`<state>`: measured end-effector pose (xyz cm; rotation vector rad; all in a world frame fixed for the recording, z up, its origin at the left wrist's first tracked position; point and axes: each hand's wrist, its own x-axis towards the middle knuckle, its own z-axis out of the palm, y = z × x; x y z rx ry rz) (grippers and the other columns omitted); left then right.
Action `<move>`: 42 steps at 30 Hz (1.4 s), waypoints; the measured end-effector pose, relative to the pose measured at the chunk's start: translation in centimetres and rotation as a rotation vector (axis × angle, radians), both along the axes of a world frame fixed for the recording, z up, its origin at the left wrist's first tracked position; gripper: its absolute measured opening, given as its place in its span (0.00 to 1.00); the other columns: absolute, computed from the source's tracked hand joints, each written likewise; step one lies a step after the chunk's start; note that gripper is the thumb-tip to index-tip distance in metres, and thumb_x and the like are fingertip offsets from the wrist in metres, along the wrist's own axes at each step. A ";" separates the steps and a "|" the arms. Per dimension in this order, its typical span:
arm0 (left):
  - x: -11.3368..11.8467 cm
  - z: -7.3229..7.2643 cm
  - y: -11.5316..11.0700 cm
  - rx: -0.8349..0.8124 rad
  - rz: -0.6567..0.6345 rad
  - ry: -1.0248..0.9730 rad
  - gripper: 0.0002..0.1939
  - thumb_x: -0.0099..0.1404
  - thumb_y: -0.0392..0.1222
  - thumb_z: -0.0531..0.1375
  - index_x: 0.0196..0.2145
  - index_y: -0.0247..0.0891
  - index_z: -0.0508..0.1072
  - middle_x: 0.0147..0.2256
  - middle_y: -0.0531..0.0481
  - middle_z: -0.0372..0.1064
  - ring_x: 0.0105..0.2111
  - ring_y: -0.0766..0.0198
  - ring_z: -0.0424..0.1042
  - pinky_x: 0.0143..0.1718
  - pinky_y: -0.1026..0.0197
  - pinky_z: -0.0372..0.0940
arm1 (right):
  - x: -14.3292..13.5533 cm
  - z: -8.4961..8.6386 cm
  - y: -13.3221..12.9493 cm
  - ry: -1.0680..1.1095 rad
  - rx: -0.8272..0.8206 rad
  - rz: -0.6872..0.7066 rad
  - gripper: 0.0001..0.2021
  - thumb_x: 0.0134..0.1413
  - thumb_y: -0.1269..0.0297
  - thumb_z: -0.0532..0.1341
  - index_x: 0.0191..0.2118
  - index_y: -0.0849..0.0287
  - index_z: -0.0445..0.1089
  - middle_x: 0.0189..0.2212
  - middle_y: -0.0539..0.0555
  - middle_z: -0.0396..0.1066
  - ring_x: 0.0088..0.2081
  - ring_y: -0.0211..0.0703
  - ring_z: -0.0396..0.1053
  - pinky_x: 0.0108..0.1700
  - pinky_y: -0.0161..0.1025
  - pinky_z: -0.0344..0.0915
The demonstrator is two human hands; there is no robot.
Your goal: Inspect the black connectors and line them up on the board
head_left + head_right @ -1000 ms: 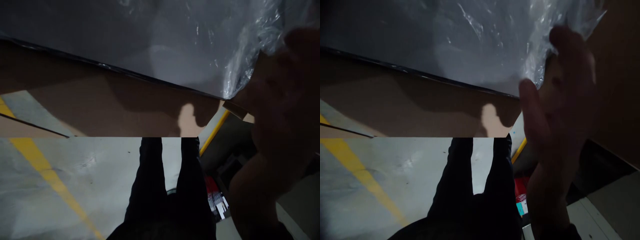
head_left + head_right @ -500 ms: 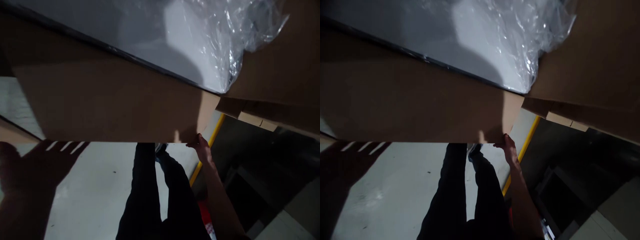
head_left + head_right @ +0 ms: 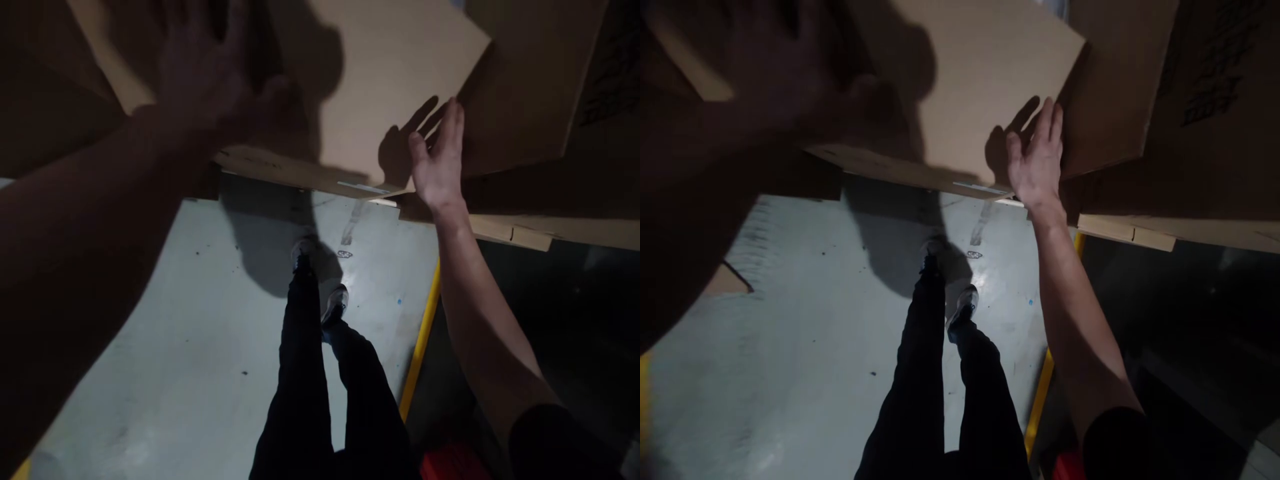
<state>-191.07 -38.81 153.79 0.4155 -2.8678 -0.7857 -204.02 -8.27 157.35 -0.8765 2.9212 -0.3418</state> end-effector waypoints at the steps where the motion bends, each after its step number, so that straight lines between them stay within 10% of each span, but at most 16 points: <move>1: -0.7 -0.6 -0.3 -0.036 -0.002 -0.001 0.49 0.75 0.58 0.51 0.81 0.31 0.35 0.79 0.35 0.28 0.76 0.19 0.23 0.65 0.19 0.25 | -0.8 -1.8 -0.6 0.065 0.113 -0.007 0.43 0.79 0.40 0.38 0.82 0.71 0.36 0.81 0.71 0.33 0.82 0.65 0.37 0.78 0.66 0.44; 7: -3.7 -5.2 -1.5 -0.050 -0.011 -0.131 0.47 0.78 0.54 0.58 0.81 0.30 0.39 0.79 0.22 0.22 0.79 0.26 0.24 0.71 0.22 0.22 | -0.5 -6.3 -1.8 0.121 0.414 -0.048 0.43 0.78 0.43 0.41 0.82 0.72 0.37 0.81 0.73 0.32 0.81 0.68 0.35 0.79 0.70 0.39; 19: -3.3 -5.0 -1.0 -0.070 0.031 -0.085 0.44 0.79 0.65 0.49 0.80 0.34 0.51 0.80 0.28 0.34 0.80 0.33 0.34 0.76 0.24 0.31 | -1.8 -5.5 -8.5 0.070 0.253 -0.032 0.36 0.78 0.50 0.44 0.82 0.61 0.42 0.82 0.67 0.35 0.81 0.72 0.30 0.76 0.79 0.35; 30: -3.5 -4.8 -1.0 -0.038 0.007 -0.141 0.43 0.78 0.64 0.48 0.80 0.35 0.51 0.81 0.32 0.29 0.81 0.37 0.29 0.76 0.27 0.27 | -0.9 -4.8 -8.9 0.014 0.321 -0.113 0.36 0.77 0.52 0.50 0.81 0.64 0.48 0.82 0.68 0.36 0.81 0.73 0.32 0.77 0.74 0.36; 37: -3.3 -1.9 -3.1 0.023 -0.129 -0.271 0.46 0.73 0.55 0.61 0.80 0.36 0.53 0.81 0.29 0.29 0.81 0.35 0.33 0.77 0.28 0.34 | -2.6 -2.9 -8.1 -0.165 -0.167 -0.111 0.30 0.55 0.55 0.67 0.63 0.58 0.73 0.74 0.72 0.58 0.76 0.76 0.46 0.75 0.72 0.41; 42: -0.5 2.5 -3.5 0.055 -0.091 -0.193 0.42 0.71 0.41 0.60 0.78 0.28 0.55 0.79 0.27 0.39 0.80 0.38 0.41 0.78 0.36 0.45 | 4.1 0.6 -6.7 -0.157 -0.173 -0.131 0.34 0.54 0.64 0.61 0.67 0.61 0.67 0.67 0.70 0.67 0.69 0.66 0.63 0.71 0.66 0.64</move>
